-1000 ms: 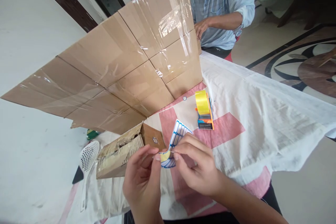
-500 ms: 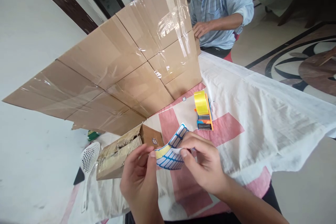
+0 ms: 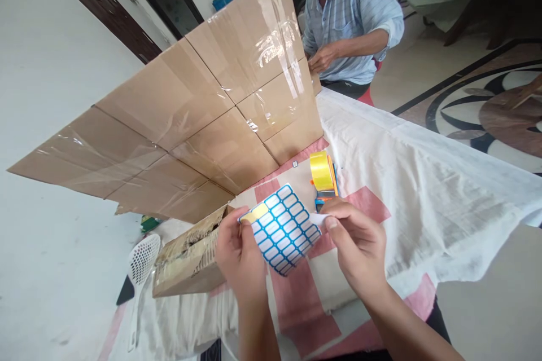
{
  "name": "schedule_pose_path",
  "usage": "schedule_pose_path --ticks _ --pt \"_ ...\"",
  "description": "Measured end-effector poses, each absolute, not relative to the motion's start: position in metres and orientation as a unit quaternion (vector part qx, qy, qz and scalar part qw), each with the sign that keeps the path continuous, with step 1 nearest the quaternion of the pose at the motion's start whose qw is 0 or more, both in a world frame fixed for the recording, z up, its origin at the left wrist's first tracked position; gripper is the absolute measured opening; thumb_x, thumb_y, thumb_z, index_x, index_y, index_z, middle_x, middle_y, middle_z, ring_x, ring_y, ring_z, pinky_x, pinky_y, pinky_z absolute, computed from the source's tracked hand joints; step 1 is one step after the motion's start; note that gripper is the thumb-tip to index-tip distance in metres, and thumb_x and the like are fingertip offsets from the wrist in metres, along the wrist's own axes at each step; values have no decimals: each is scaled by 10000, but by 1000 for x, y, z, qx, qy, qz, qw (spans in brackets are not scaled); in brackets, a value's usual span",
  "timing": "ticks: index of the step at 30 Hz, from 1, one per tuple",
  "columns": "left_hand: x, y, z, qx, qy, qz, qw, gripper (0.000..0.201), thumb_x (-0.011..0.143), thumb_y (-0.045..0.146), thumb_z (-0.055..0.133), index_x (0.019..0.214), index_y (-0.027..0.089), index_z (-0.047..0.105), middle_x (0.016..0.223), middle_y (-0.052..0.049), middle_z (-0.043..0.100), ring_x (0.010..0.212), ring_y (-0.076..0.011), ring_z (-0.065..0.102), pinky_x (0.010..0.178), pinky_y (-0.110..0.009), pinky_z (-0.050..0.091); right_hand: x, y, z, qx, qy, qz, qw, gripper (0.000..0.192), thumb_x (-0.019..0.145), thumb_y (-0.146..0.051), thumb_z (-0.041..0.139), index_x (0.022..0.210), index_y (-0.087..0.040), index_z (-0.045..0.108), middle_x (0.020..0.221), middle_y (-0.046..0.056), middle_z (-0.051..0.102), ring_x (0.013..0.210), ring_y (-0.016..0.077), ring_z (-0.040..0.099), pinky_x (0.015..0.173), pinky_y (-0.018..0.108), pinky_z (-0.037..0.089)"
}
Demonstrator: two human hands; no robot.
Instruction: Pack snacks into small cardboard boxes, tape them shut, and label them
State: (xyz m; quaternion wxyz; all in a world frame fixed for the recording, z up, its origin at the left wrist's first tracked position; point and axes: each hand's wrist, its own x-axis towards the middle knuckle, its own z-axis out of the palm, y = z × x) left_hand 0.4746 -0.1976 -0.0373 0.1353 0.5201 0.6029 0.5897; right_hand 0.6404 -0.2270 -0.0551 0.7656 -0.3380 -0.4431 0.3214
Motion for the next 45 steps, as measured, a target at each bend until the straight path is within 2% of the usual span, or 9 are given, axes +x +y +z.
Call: schedule_pose_path --ticks 5,16,20,23,28,32,34,41,45 --pt "486 -132 -51 586 624 515 33 278 893 116 490 1035 217 707 1088 -63 711 1030 -207 652 919 -342 501 650 -223 -62 -337 -400 310 794 135 1004 -219 598 934 -235 712 817 10 633 791 162 570 698 312 421" --pt "517 5 -127 588 628 497 114 322 733 -28 447 847 172 673 911 -56 692 900 -180 663 905 -320 529 656 -216 -67 -345 -397 323 787 145 1008 -226 590 898 -239 683 789 -5 607 755 154 550 685 305 434" --pt "524 0 -129 592 625 498 103 321 836 32 415 997 141 670 1052 -127 669 1037 -214 641 978 -368 508 658 -211 -67 -352 -400 331 779 152 1006 -237 591 876 -236 669 789 -3 612 749 153 555 674 298 439" --pt "526 -21 -122 649 592 465 110 392 885 55 396 1175 141 646 1320 -188 593 1292 -247 543 1128 -432 417 661 -207 -65 -364 -400 330 773 155 1002 -241 597 866 -233 671 783 -3 615 739 148 555 669 288 444" --pt "527 -75 -126 803 483 290 195 370 916 230 577 1271 267 673 1457 -91 599 1412 -262 494 1214 -460 348 667 -204 -65 -385 -398 321 769 183 983 -231 621 805 -225 668 723 -14 585 724 144 569 676 278 459" --pt "527 -98 -137 842 482 134 203 502 1020 332 408 1508 248 487 1664 -105 353 1580 -293 209 1273 -578 137 667 -203 -68 -389 -400 326 763 173 978 -242 625 814 -225 676 737 -14 599 711 138 571 662 267 462" --pt "529 -97 -141 835 492 138 204 507 1025 339 398 1517 240 474 1676 -106 325 1587 -292 182 1278 -583 95 664 -203 -69 -390 -404 334 757 165 979 -257 623 827 -224 677 746 -13 607 709 137 572 655 263 462" --pt "537 -90 -130 783 509 284 217 382 1004 311 467 1343 212 612 1549 -125 519 1503 -271 384 1265 -496 239 653 -200 -71 -424 -429 325 728 196 966 -330 633 821 -204 674 715 -4 613 648 141 556 600 267 451" --pt "522 -122 -100 710 533 390 246 472 1071 411 252 1221 160 623 1149 -149 728 1087 -222 693 954 -382 551 647 -199 -71 -446 -469 305 699 172 967 -320 618 878 -201 705 650 -15 634 561 133 571 528 259 451"
